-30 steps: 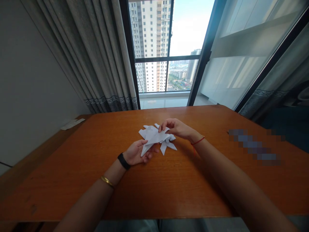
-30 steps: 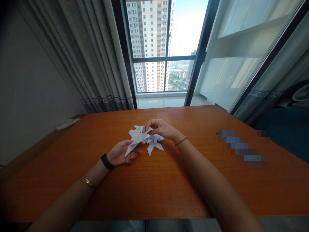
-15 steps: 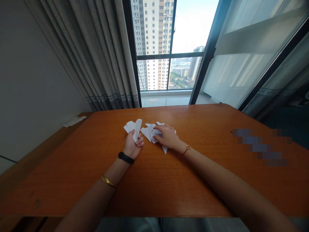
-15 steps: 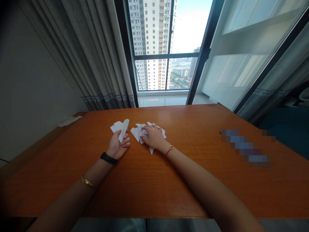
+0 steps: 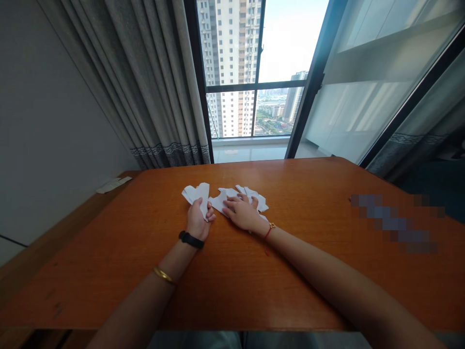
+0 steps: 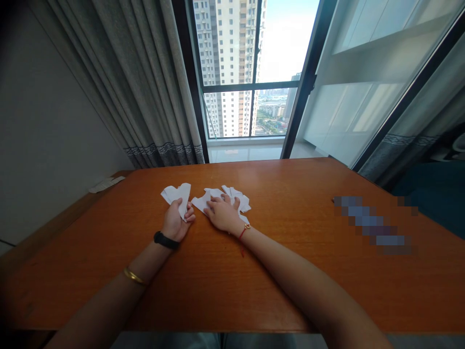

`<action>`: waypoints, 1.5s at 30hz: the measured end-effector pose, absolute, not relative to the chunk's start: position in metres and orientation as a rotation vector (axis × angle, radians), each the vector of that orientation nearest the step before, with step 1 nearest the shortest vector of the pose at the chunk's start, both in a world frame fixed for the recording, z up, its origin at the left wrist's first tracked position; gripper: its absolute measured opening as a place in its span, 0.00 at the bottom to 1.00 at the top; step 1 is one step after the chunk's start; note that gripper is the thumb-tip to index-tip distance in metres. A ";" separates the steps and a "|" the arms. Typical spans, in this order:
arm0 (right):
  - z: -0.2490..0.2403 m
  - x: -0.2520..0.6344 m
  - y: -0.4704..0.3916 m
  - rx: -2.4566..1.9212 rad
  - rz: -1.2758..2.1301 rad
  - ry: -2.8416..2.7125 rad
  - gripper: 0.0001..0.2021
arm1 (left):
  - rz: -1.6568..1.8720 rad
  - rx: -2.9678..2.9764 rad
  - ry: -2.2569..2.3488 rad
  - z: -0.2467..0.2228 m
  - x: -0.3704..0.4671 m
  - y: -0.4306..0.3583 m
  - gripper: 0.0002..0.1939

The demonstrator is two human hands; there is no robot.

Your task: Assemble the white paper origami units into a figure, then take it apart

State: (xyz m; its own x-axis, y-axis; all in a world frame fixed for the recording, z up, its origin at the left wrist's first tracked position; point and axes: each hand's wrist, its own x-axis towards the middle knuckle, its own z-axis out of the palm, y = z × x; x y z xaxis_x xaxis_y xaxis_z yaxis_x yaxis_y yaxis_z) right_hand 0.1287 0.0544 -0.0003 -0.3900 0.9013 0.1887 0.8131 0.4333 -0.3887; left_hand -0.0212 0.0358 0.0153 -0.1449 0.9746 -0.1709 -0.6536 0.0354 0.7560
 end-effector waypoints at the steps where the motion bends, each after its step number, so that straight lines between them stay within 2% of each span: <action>1: 0.001 0.129 0.056 -1.458 0.355 -2.279 0.17 | 1.517 0.504 0.856 0.015 -0.021 0.036 0.08; 10: 0.006 0.137 0.071 -1.540 0.595 -1.801 0.11 | 1.489 0.530 0.840 0.016 -0.018 0.033 0.11; 17: 0.003 0.129 0.059 -1.521 0.375 -2.033 0.14 | 1.456 0.450 1.022 0.009 -0.020 0.037 0.09; 23: 0.004 0.123 0.052 -1.372 0.495 -2.128 0.13 | 1.309 0.402 1.062 0.007 -0.021 0.042 0.11; 27: 0.008 0.126 0.061 -1.312 0.643 -1.833 0.10 | 1.420 0.428 1.029 0.009 -0.018 0.039 0.07; 30: 0.011 0.129 0.066 -1.310 0.729 -1.709 0.11 | 1.529 0.460 0.977 0.012 -0.016 0.035 0.06; 33: 0.011 0.128 0.061 -1.377 0.599 -1.859 0.14 | 1.545 0.469 0.956 0.012 -0.015 0.033 0.07; 36: 0.006 0.123 0.049 -1.451 0.393 -2.107 0.17 | 1.487 0.435 0.998 0.009 -0.016 0.035 0.02; 38: 0.003 0.120 0.043 -1.476 0.342 -2.200 0.16 | 1.432 0.402 1.026 0.006 -0.017 0.037 0.02; 45: 0.003 0.120 0.051 -1.342 0.539 -2.058 0.12 | 1.435 0.398 1.007 0.002 -0.019 0.040 0.02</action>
State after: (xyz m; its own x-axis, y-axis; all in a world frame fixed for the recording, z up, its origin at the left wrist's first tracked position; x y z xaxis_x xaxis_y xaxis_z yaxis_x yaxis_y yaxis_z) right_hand 0.1202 0.0506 0.0033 -0.2950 0.9158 0.2724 0.6645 0.4015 -0.6303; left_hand -0.0186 0.0405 0.0015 -0.1646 0.9298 -0.3294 -0.6261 0.1595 0.7632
